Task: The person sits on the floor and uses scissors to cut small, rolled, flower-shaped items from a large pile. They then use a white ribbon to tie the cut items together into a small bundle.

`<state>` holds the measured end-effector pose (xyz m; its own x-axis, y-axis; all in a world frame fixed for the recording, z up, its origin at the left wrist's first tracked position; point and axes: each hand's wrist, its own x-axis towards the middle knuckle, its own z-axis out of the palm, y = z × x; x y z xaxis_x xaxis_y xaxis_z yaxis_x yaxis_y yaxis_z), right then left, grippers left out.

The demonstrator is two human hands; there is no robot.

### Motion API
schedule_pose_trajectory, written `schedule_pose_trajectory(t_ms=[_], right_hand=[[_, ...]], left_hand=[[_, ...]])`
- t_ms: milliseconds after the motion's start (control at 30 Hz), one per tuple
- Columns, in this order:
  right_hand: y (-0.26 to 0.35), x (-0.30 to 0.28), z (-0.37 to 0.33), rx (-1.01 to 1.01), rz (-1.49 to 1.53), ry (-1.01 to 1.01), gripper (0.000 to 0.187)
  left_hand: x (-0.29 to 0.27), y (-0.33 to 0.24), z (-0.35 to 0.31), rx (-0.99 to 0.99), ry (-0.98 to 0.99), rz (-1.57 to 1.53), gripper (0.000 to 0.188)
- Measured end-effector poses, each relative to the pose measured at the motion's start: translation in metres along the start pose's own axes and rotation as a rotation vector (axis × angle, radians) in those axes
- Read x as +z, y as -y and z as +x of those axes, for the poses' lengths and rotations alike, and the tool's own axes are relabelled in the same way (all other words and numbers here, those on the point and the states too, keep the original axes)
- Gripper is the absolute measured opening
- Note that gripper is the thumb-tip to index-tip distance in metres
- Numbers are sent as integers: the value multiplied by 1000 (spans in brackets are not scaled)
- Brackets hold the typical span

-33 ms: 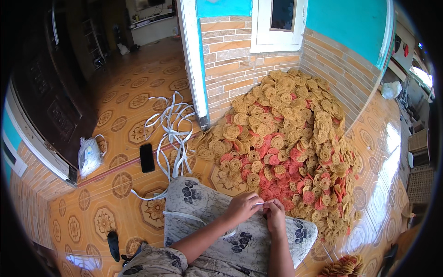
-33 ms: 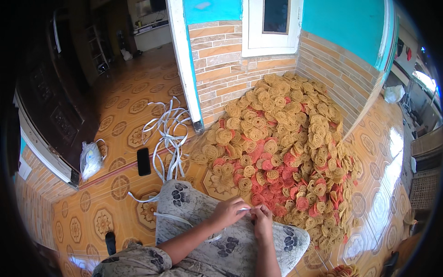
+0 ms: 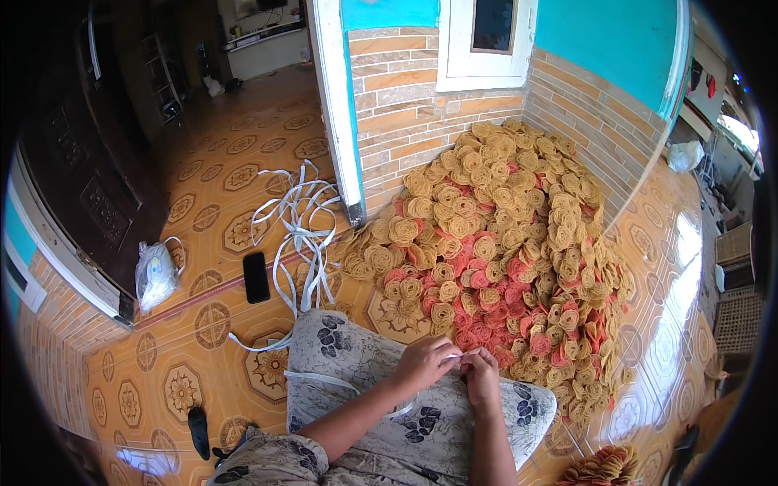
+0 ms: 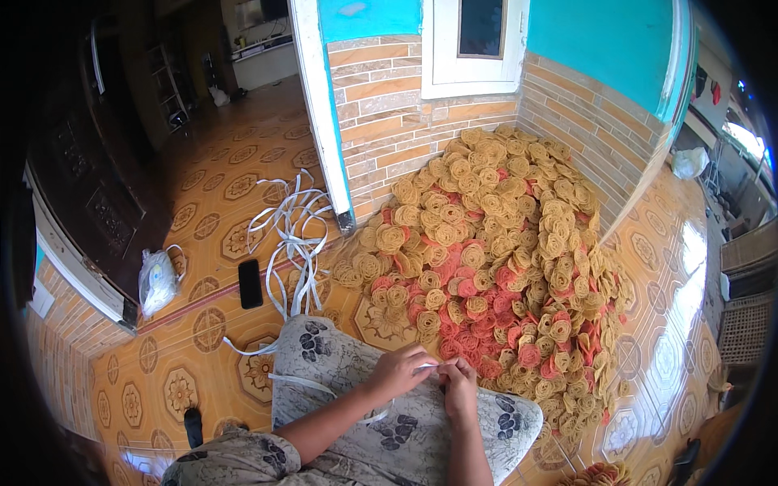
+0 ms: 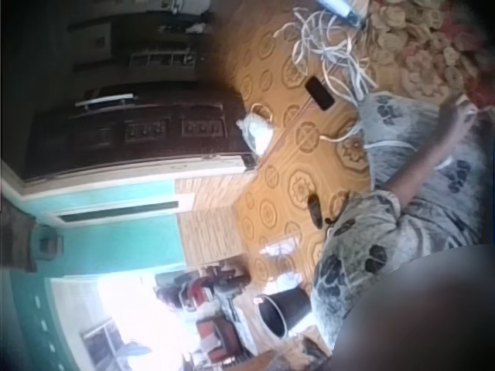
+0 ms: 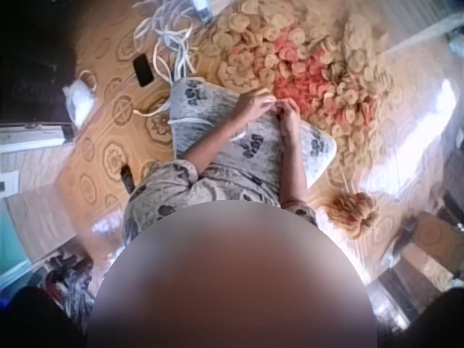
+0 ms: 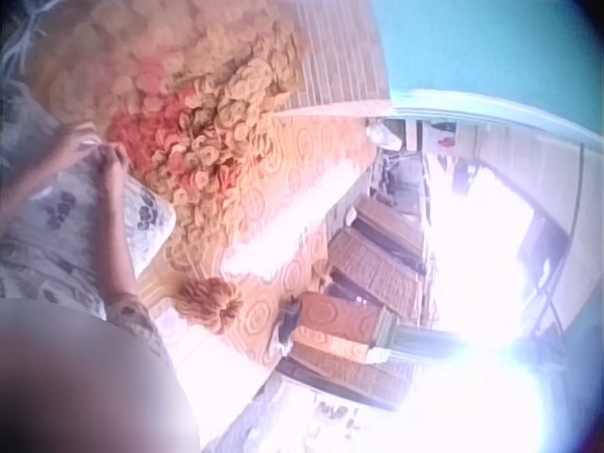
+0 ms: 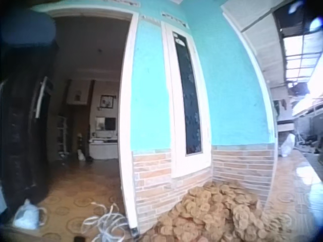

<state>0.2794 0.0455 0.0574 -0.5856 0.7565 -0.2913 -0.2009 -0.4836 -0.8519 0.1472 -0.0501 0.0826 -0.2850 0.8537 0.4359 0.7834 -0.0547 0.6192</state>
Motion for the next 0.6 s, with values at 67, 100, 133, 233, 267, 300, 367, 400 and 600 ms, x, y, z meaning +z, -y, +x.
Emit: schedule_pose_trajectory(t_ms=[67, 100, 133, 233, 267, 300, 367, 400, 600], right_hand=[[1, 1, -1, -12, 25, 56, 2], [2, 2, -1, -6, 27, 32, 3], [2, 3, -2, -11, 35, 46, 3], [4, 6, -3, -19, 28, 71, 8], [5, 5, -4, -51, -2, 95, 9], [5, 6, -4, -69, -42, 95, 9], [6, 7, -5, -79, -116, 71, 11], [6, 7, -6, -103, -113, 77, 11], [4, 8, -5, -146, -127, 58, 11]], left_hand=[[1, 0, 2, -1, -27, 1, 11], [2, 1, 2, -26, -37, -8, 11], [4, 1, 3, -41, -45, -5, 12], [6, 6, 5, -165, -60, -217, 12], [6, 8, 5, -223, -46, -264, 13], [7, 9, 5, -198, -79, -323, 13], [9, 11, 4, -254, -69, -393, 13], [10, 13, 3, -271, -78, -408, 13], [19, 23, 1, -434, -33, -598, 18]])
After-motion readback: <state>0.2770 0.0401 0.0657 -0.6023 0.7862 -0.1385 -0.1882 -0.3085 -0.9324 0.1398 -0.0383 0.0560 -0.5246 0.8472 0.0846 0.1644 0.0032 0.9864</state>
